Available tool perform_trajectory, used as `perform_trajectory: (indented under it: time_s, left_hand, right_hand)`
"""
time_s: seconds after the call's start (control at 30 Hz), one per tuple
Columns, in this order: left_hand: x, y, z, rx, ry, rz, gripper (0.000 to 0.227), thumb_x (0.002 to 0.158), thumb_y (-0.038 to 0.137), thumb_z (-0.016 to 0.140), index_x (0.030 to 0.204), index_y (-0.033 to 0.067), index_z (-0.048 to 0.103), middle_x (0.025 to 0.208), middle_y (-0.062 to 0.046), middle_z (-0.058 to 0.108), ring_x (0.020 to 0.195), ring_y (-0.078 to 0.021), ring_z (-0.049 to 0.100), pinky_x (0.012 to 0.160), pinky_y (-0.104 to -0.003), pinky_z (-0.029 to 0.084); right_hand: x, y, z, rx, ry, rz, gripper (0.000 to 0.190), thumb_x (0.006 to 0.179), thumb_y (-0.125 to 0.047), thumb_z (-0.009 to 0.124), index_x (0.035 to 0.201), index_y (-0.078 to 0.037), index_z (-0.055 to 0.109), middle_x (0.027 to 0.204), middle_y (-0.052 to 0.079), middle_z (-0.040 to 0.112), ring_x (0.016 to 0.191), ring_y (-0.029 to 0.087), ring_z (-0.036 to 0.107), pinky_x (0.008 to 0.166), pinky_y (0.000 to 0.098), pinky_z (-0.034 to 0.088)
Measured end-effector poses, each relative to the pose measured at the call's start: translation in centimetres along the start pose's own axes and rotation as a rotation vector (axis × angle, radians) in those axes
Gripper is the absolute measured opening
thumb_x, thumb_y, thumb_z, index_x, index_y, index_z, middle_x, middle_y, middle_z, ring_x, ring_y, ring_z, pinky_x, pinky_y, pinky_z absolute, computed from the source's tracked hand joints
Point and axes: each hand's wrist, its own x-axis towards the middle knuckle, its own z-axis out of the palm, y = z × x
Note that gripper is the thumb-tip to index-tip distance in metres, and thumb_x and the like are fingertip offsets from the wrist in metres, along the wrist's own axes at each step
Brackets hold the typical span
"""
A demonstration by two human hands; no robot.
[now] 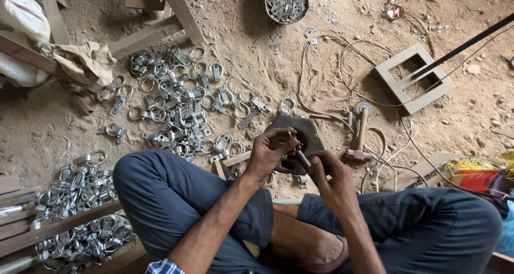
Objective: The person sits on the ground and uses a hammer to strike a metal piece placed on a hexagonal anvil. They repeatedly pick up metal parts, position them on the anvil, and strike them to shape them. The person also uses a long metal rod to adjust the position of the metal piece on the anvil.
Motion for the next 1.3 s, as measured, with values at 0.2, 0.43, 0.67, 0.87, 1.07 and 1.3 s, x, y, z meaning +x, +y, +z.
perform_trajectory:
  time_s: [0.2, 0.43, 0.67, 0.87, 1.07, 1.3]
  left_hand:
    - [0.1, -0.3, -0.2, 0.076, 0.024, 0.065, 0.044, 0.084, 0.021, 0.085, 0.12, -0.0013, 0.072, 0.1, -0.013, 0.079, 0.089, -0.0167, 0.078, 0.08, -0.03, 0.066]
    - [0.2, -0.9, -0.4, 0.328, 0.055, 0.122, 0.05, 0.081, 0.026, 0.085, 0.119, -0.003, 0.071, 0.097, -0.014, 0.08, 0.081, -0.018, 0.079, 0.072, -0.03, 0.067]
    - [0.3, -0.8, -0.4, 0.331, 0.076, 0.155, 0.052, 0.082, 0.028, 0.085, 0.12, -0.0038, 0.072, 0.097, -0.016, 0.08, 0.083, -0.0178, 0.079, 0.072, -0.029, 0.067]
    - [0.1, -0.8, -0.3, 0.283, 0.051, 0.123, 0.052, 0.082, 0.029, 0.083, 0.121, -0.0031, 0.07, 0.096, -0.015, 0.08, 0.082, -0.0164, 0.079, 0.071, -0.029, 0.068]
    - [0.8, 0.0, -1.0, 0.348, 0.188, 0.177, 0.037, 0.091, 0.024, 0.075, 0.118, -0.0012, 0.073, 0.093, -0.011, 0.079, 0.075, -0.0164, 0.073, 0.065, -0.03, 0.06]
    - [2.0, -0.8, -5.6, -0.061, 0.636, -0.049, 0.018, 0.099, 0.012, 0.06, 0.109, -0.0008, 0.068, 0.106, -0.01, 0.074, 0.091, -0.0122, 0.074, 0.077, -0.026, 0.062]
  right_hand:
    - [0.1, -0.8, -0.1, -0.058, -0.015, 0.08, 0.022, 0.101, -0.021, 0.059, 0.109, -0.004, 0.07, 0.07, 0.01, 0.072, 0.063, 0.015, 0.068, 0.055, 0.0322, 0.051]
    - [0.3, 0.3, 0.1, -0.002, 0.025, 0.005, 0.017, 0.096, -0.01, 0.062, 0.11, -0.005, 0.069, 0.093, 0.008, 0.074, 0.08, 0.014, 0.074, 0.06, 0.0301, 0.059]
    - [-0.2, 1.6, -0.1, -0.017, 0.14, -0.091, 0.049, 0.076, 0.015, 0.045, 0.109, -0.007, 0.073, 0.075, 0.005, 0.069, 0.08, 0.012, 0.076, 0.062, 0.0261, 0.061]
    - [-0.4, 3.4, 0.0, -0.232, 0.134, 0.041, 0.024, 0.079, 0.01, 0.062, 0.08, -0.009, 0.077, 0.049, 0.002, 0.053, 0.045, 0.011, 0.045, 0.045, 0.0291, 0.031]
    - [-0.3, 4.1, 0.1, -0.131, 0.135, -0.078, 0.024, 0.073, 0.012, 0.061, 0.074, -0.01, 0.071, 0.054, -0.003, 0.055, 0.049, 0.006, 0.046, 0.044, 0.0253, 0.031]
    - [-0.1, 2.5, 0.5, -0.084, -0.007, -0.077, 0.036, 0.075, 0.019, 0.053, 0.086, -0.006, 0.077, 0.06, 0.002, 0.059, 0.05, 0.009, 0.045, 0.042, 0.0289, 0.03]
